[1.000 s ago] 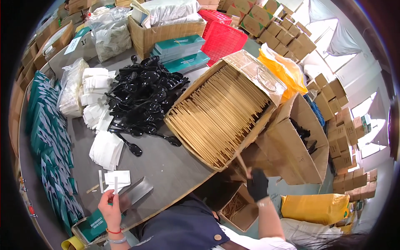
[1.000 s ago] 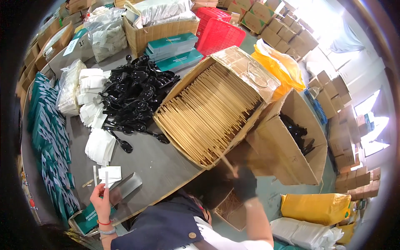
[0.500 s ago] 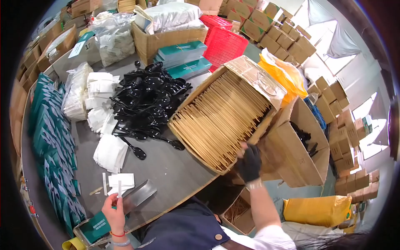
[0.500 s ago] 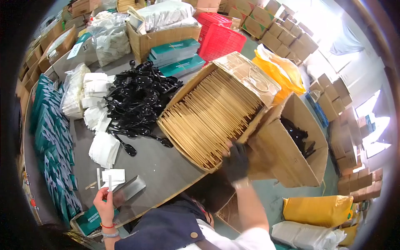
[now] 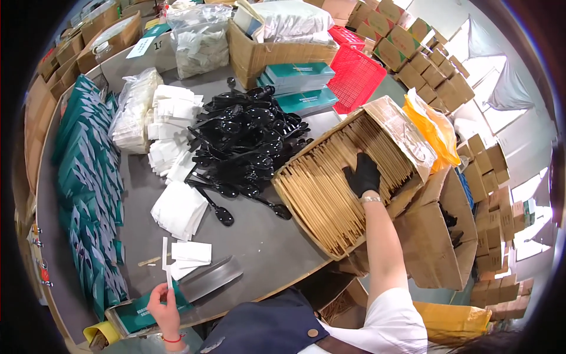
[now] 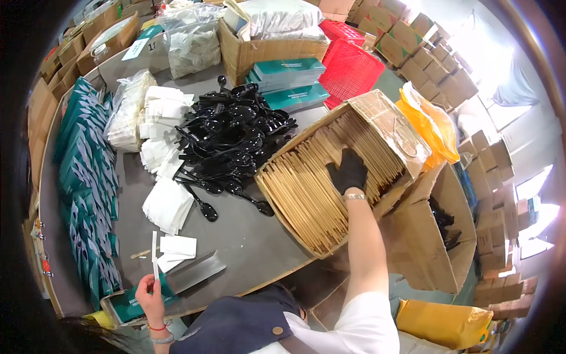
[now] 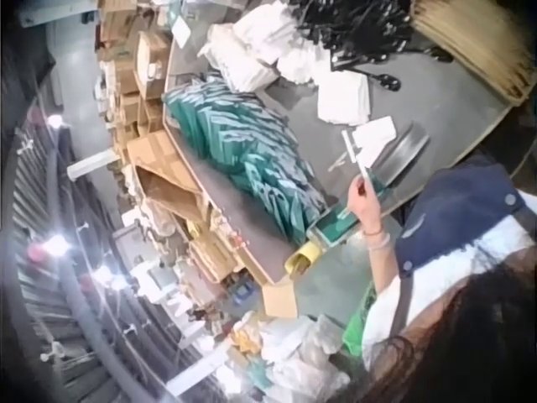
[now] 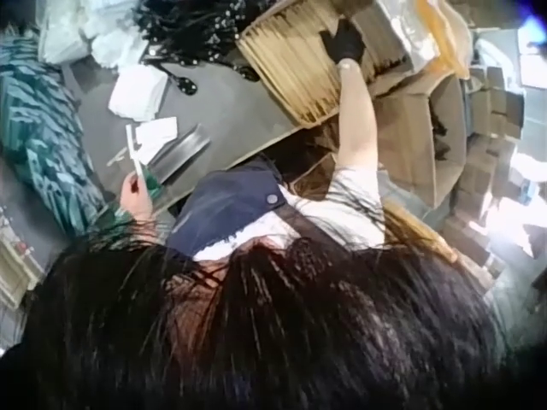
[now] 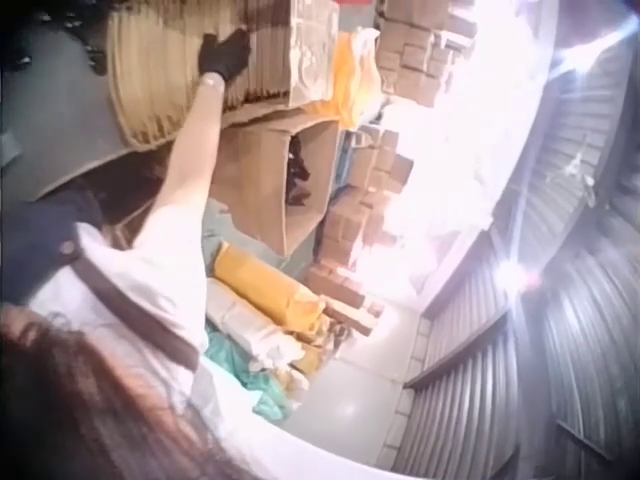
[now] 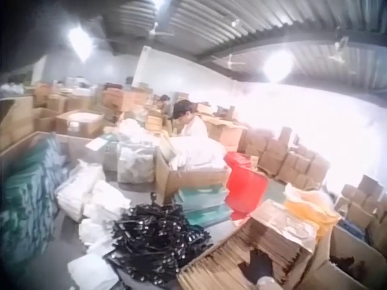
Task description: The recorder is assembling and packaging components by placing white strips and black rods into a fixture and then into a box.
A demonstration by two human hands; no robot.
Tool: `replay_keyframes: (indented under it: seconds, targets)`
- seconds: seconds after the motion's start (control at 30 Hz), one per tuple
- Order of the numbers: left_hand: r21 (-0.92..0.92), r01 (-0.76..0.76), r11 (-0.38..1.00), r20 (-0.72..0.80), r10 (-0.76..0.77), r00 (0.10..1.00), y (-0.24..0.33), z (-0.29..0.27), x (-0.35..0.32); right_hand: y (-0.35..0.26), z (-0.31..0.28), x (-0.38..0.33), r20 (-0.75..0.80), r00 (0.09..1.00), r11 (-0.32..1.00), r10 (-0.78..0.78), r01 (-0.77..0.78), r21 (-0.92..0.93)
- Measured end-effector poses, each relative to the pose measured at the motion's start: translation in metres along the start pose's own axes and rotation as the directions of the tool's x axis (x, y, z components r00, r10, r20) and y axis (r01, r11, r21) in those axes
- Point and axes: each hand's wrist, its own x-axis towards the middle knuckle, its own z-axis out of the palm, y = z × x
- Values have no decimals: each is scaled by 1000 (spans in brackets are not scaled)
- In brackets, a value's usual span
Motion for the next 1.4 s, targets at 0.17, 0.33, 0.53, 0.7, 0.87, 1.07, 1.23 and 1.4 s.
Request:
replay_keyframes:
  seconds: [0.17, 0.33, 0.53, 0.7, 0.87, 1.07, 1.23, 1.4]
  targets:
    - [-14, -40, 999, 32, 41, 999, 14, 4, 12, -17, 14, -37, 17, 994, 993, -108, 109, -39]
    - [-4, -48, 999, 20, 48, 999, -1, -3, 9, -53, 25, -76, 124, 990, 997, -73, 75, -9]
    - [-17, -57, 998, 36, 57, 998, 4, -1, 9, -76, 23, -99, 40, 996, 993, -74, 78, -93]
    - [-16, -58, 998, 12, 58, 998, 1, -4, 11, -5, 17, -93, -352, 934, 838, 66, 140, 528]
    - [-8, -39, 999, 30, 40, 999, 4, -1, 11, 28, 3, -99, -167, 969, 824, 182, -57, 564]
    - [35, -105, 994, 29, 104, 994, 19, 1, 14, -9, -7, -104, 144, 987, 986, 73, -93, 137]
    - [205, -205, 957, 95, 189, 977, 29, -9, 20, 16, 41, -100, -66, 998, 997, -2, 7, 72]
    - [234, -480, 845, 214, 437, 874, 31, 19, 52, 43, 46, -100, -139, 983, 975, 117, -87, 203]
